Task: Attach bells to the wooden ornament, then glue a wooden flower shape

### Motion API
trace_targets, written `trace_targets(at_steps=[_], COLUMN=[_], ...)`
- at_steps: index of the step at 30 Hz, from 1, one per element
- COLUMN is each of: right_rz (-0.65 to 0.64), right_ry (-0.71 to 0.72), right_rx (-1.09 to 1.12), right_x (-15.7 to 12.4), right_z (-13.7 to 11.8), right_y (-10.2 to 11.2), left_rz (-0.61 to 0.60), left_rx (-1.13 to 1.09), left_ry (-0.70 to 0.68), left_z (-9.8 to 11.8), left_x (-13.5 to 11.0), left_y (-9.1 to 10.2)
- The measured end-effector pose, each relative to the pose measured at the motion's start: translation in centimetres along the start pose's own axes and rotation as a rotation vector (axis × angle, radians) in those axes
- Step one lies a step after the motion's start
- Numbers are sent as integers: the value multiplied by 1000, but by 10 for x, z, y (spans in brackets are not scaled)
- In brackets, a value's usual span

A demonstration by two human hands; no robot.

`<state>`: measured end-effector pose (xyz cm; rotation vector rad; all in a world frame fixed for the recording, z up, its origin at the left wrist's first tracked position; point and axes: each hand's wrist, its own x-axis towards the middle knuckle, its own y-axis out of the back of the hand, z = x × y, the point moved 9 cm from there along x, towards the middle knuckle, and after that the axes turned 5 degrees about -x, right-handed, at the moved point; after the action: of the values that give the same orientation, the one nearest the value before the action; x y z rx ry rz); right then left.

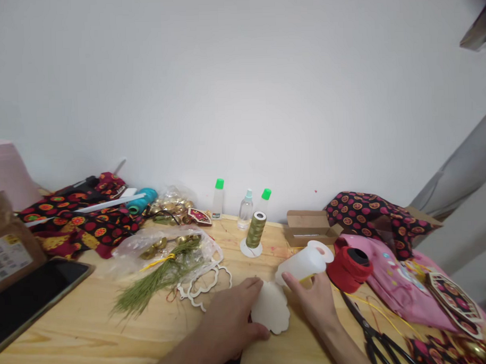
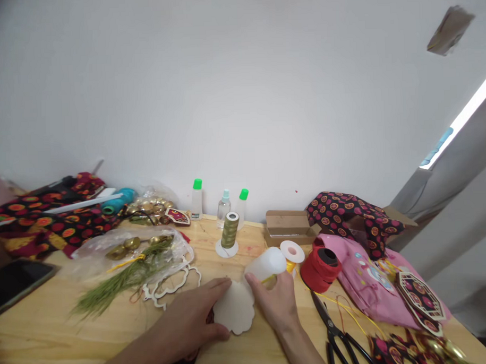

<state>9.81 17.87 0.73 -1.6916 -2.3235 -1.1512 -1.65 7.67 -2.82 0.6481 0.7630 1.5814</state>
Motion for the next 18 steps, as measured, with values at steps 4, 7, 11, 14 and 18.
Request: trace_targets(at_steps=[4, 7, 11, 14, 18], right_rz=[2, 29, 48, 27, 17], right_ry=[-6, -39, -55, -33, -35], right_rx=[-11, -27, -23, -11, -16], right_x=[0, 0, -1, -1, -1], right_z=[0, 2, 1, -3, -4], right_y=[0, 4, 7, 4, 3], left_rz=[-11, -17, -18, -22, -19], left_rx=[-10, -11, -10, -19, -18], left_ry=[16, 33, 30, 32, 32], left_z=[1, 2, 2, 1, 2], left_x=[-1, -1, -1, -1, -1], left_y=[2, 3, 3, 2, 2])
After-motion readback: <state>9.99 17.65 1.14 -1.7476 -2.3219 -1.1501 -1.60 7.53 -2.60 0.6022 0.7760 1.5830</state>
